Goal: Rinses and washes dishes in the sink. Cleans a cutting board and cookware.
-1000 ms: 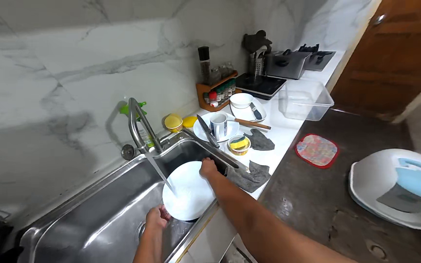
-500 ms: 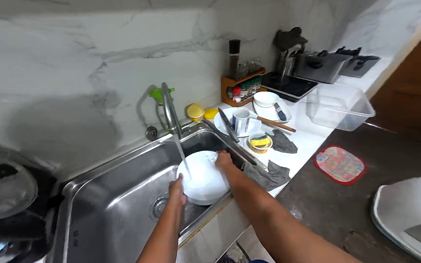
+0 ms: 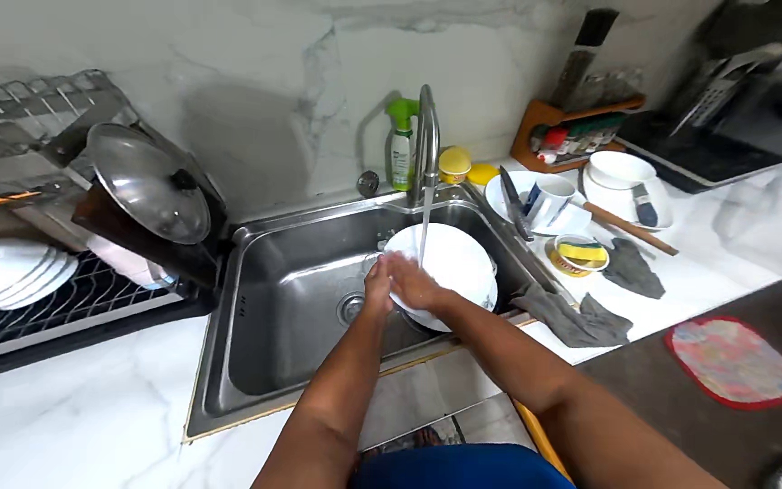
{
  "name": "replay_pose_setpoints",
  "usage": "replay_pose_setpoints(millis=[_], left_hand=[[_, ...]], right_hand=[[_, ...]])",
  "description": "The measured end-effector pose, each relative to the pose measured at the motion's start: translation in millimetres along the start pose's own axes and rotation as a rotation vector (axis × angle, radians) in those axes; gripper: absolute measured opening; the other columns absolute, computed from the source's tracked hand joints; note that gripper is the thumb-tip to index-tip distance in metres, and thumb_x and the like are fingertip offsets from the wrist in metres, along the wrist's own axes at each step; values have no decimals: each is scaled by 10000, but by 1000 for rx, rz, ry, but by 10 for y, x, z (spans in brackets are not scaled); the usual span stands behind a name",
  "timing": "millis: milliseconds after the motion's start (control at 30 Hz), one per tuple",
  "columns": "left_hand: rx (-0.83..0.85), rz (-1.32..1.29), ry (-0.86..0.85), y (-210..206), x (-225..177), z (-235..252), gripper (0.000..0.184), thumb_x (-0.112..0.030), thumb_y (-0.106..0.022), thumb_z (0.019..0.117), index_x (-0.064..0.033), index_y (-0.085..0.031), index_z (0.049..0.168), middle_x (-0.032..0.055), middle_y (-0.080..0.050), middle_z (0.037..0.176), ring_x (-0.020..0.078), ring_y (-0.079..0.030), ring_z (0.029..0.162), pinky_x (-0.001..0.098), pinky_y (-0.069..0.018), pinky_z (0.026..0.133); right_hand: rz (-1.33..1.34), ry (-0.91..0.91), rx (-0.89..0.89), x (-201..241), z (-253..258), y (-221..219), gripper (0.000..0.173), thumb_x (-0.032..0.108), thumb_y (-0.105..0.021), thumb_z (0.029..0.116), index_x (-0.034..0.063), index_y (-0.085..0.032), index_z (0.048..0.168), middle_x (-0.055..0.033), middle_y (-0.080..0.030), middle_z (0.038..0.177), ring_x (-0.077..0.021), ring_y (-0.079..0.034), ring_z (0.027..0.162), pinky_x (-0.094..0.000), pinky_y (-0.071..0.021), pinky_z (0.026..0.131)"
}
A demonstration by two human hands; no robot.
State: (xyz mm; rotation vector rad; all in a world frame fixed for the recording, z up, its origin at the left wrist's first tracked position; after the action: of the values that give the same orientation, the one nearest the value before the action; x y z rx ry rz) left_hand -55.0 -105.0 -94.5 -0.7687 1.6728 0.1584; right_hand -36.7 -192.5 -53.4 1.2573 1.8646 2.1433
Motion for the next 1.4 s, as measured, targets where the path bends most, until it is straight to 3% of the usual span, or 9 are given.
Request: replay_pose_setpoints(millis=[100,233,333,533,667,933,1100,1233,1400], left_hand=[[-69,14,29,285,-103,74,507,-410,-396,1117,-35,-521,1435,212,-633,1294,289,-643,1135,486,-546,961],[37,-27,143,411,-136,114,457,-395,-438,1105,-75,-547,1412,158,-668,1245,245,-664,1089,444,-563,929],[233,-120,234,148,-49,62,310,-271,-454,1099,-51,-580,1278,109,-681,1064,190,-666,928,376,-578,813],[434,-149,278,-404,-211,-116,481,-436,-261,1124,-97,-501,1365,114,-646,1199,235,-644,1062,420,-550,909],[439,171,187,-392,-580,-322,596,-520,-289,1108,-36,-548,1338,110,-669,1095,192,-661,944,368,-558,843],[422,396,-106,304,-1414,-524,448,-494,-549,1039,-91,-672,1190,35,-708,948,97,-669,773,287,-577,723],[461,499,-101,502,-1763,-695,142,-156,-645,1002,-59,-683,1100,37,-732,875,94,-694,728,262,-596,684],[473,583,-98,423,-1733,-765,269,6,-704,918,-34,-659,1180,70,-740,932,115,-700,745,281,-601,688],[356,475,-132,-9,-1631,-788,320,-18,-724,917,-15,-648,1228,110,-728,985,152,-699,802,342,-604,742]], right_hand=[[-148,224,203,194,-455,-131,539,188,-486,1073,48,-384,1583,-172,-316,1668,-338,-234,1572,-573,-156,1277],[-353,388,-60,-76,-977,667,416,-37,-515,980,111,-696,1326,-128,-642,1416,-332,-529,1403,-593,-314,1222],[-167,409,-223,-3,-1135,1329,191,100,-610,1004,53,-785,1066,-109,-768,1106,-281,-701,1149,-522,-436,1150],[427,-157,-456,-351,-1218,2086,181,57,-698,959,-16,-690,1124,-136,-707,952,-192,-670,828,-434,-577,793],[713,-384,-625,-886,-1257,2045,274,321,-669,998,60,-662,1083,-42,-665,845,-108,-621,681,-344,-559,648],[957,-340,-504,-513,-600,1565,371,400,-695,970,87,-671,1168,-52,-694,959,-128,-657,796,-360,-571,724],[931,-273,-374,77,-146,1520,287,244,-758,938,7,-673,1075,-75,-692,859,-138,-650,719,-357,-579,685],[751,-256,-262,263,3,1471,327,266,-782,923,-13,-671,1054,-98,-668,870,-154,-616,734,-382,-555,712],[424,-211,-541,98,-138,1749,487,378,-742,951,-38,-655,1190,-233,-681,1061,-330,-664,977,-535,-538,903]])
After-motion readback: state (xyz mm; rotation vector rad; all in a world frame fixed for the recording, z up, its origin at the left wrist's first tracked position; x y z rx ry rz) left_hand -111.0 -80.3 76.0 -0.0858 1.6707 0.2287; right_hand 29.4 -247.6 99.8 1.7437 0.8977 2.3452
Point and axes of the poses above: each hand's wrist, its own z-axis towards the middle knuckle, its own y-axis out of the back of the hand, x = y × z, the point moved 8 cm from there along z, towards the middle knuckle
